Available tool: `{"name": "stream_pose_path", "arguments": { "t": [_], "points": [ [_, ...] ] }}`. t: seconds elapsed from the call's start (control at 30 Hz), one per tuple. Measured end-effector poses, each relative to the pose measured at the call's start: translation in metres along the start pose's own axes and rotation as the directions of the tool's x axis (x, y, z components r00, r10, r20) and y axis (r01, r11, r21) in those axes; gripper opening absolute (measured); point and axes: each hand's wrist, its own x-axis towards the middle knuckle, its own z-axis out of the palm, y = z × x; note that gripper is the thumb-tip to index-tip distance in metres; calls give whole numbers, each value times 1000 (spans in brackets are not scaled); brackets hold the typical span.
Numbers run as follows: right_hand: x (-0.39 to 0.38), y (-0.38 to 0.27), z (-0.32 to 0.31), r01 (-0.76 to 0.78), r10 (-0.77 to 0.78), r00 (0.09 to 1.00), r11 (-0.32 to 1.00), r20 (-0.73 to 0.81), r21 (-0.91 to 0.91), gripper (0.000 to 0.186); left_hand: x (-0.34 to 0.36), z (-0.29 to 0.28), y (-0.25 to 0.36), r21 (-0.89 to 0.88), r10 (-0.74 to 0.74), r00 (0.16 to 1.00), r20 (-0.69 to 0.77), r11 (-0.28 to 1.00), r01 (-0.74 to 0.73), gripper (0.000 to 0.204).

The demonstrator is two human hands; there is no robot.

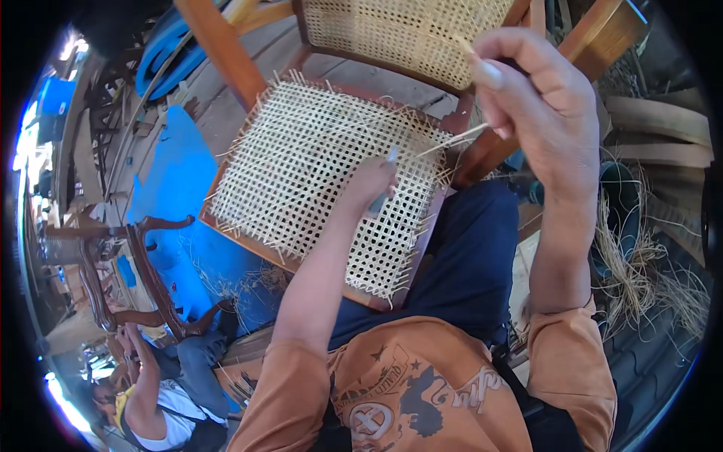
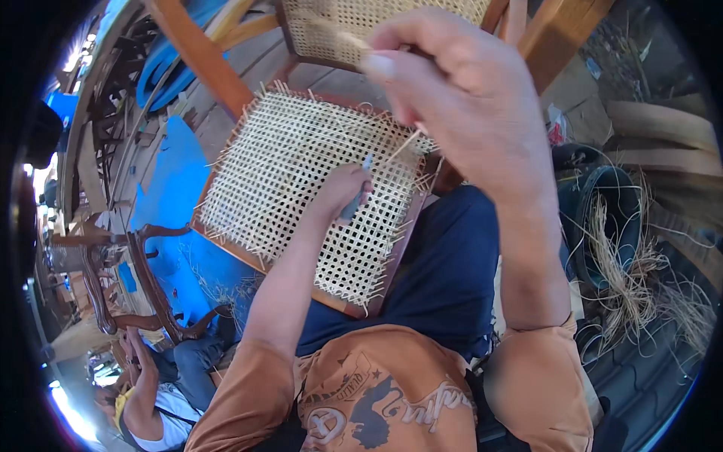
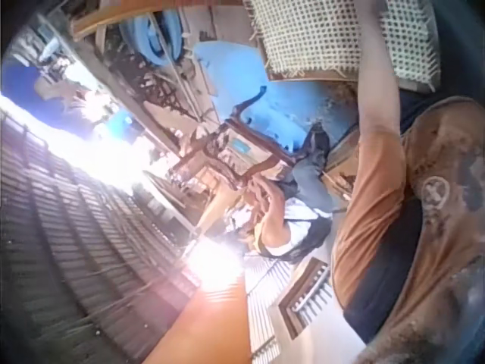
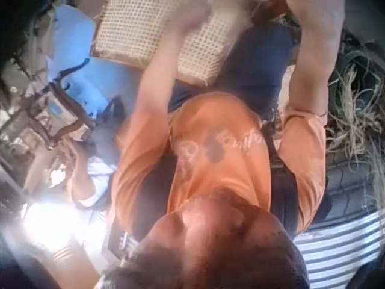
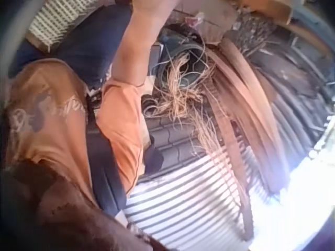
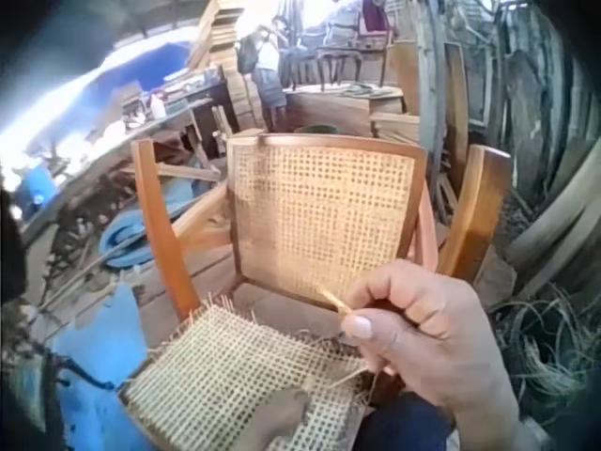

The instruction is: Weaving and trimming a rattan cane seat for a wooden chair.

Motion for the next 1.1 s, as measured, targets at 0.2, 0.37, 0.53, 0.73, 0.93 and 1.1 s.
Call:
{"name": "stream_pose_path", "arguments": {
  "t": [0.2,0.37,0.53,0.73,0.93,1.1],
  "points": [
    [24,164,75,211,118,901,723,418,-658,15,36,22,3,250,-151,984,97,960,123,24],
    [-16,260,66,-26,519,698,706,493,-707,23,-14,-5,27,444,-336,942,27,848,290,22],
    [-6,266,67,-74,564,669,699,485,-711,27,18,14,47,752,-494,861,-116,522,401,25],
    [-13,286,75,-57,507,725,719,466,-693,20,26,30,57,821,-470,863,-188,407,400,18],
    [-5,273,76,-29,460,750,740,475,-671,20,23,26,-3,900,-45,975,-217,377,218,30],
    [-11,273,71,-67,409,760,822,505,-565,15,16,30,12,847,-97,969,-226,472,244,36]
  ]
}}
